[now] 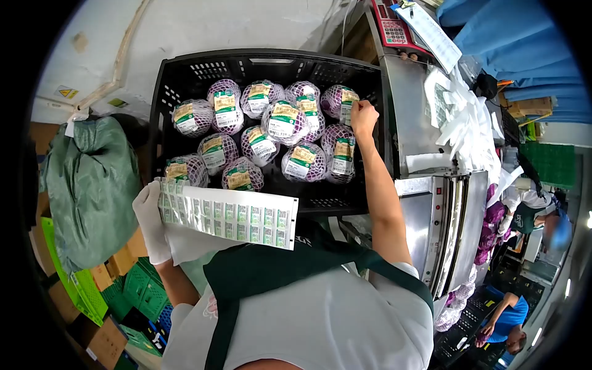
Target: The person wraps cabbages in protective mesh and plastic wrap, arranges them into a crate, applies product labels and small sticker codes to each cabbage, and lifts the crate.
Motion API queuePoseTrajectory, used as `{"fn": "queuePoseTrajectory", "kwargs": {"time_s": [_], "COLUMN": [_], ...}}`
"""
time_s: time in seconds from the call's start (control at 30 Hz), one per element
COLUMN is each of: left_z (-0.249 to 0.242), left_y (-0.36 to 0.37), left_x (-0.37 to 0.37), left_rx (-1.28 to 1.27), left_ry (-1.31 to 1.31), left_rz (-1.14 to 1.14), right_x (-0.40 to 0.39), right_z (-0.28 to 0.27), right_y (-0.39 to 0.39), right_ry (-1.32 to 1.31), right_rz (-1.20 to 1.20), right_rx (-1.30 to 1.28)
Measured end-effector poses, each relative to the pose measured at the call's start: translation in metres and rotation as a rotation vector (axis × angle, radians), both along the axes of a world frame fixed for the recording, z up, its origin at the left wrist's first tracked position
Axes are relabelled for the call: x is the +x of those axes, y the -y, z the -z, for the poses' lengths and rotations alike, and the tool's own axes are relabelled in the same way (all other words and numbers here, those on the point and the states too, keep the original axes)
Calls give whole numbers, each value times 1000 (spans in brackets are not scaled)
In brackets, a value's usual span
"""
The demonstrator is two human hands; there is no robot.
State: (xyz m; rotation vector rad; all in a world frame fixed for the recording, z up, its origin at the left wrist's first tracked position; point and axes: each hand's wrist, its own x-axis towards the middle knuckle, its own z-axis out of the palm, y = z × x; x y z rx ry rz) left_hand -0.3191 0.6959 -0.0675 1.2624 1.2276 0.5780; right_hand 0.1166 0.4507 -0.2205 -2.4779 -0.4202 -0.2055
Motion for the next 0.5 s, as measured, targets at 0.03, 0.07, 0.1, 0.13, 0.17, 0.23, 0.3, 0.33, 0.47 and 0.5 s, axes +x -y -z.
{"fn": "queuePoseTrajectory", "kwargs": {"time_s": [0.03, 0.07, 0.1, 0.13, 0.17, 0.23, 0.3, 0.33, 0.47, 0.5], "left_z": [-2, -2, -1, 0, 4, 12, 12, 11, 12, 13], "left_y": [1, 1, 0, 0, -3, -9, -7, -6, -7, -7], "left_x": [2, 2, 2, 2, 1, -4, -3, -2, -3, -4], "left_rx": [-14, -18, -14, -9, -13, -41, -49, -56, -59, -50], "left_ry": [19, 19, 15, 10, 7, 25, 50, 84, 116, 112], "left_rz": [-36, -39, -43, -47, -51, -20, -24, -25, -15, -26], "right_x": [3, 7, 11, 15, 17, 12, 12, 12, 16, 15], "right_z": [2, 3, 8, 14, 19, 12, 4, 0, 5, 1], "right_y": [-2, -3, -3, -3, -4, -11, -18, -19, -12, -13], "right_ry": [4, -16, -16, -12, -9, -22, -66, -89, -48, -46], "right_rz": [45, 42, 39, 32, 25, 35, 115, 91, -1, -3], "right_rx": [-6, -14, -19, -63, -107, -172, -388, -425, -527, -525]}}
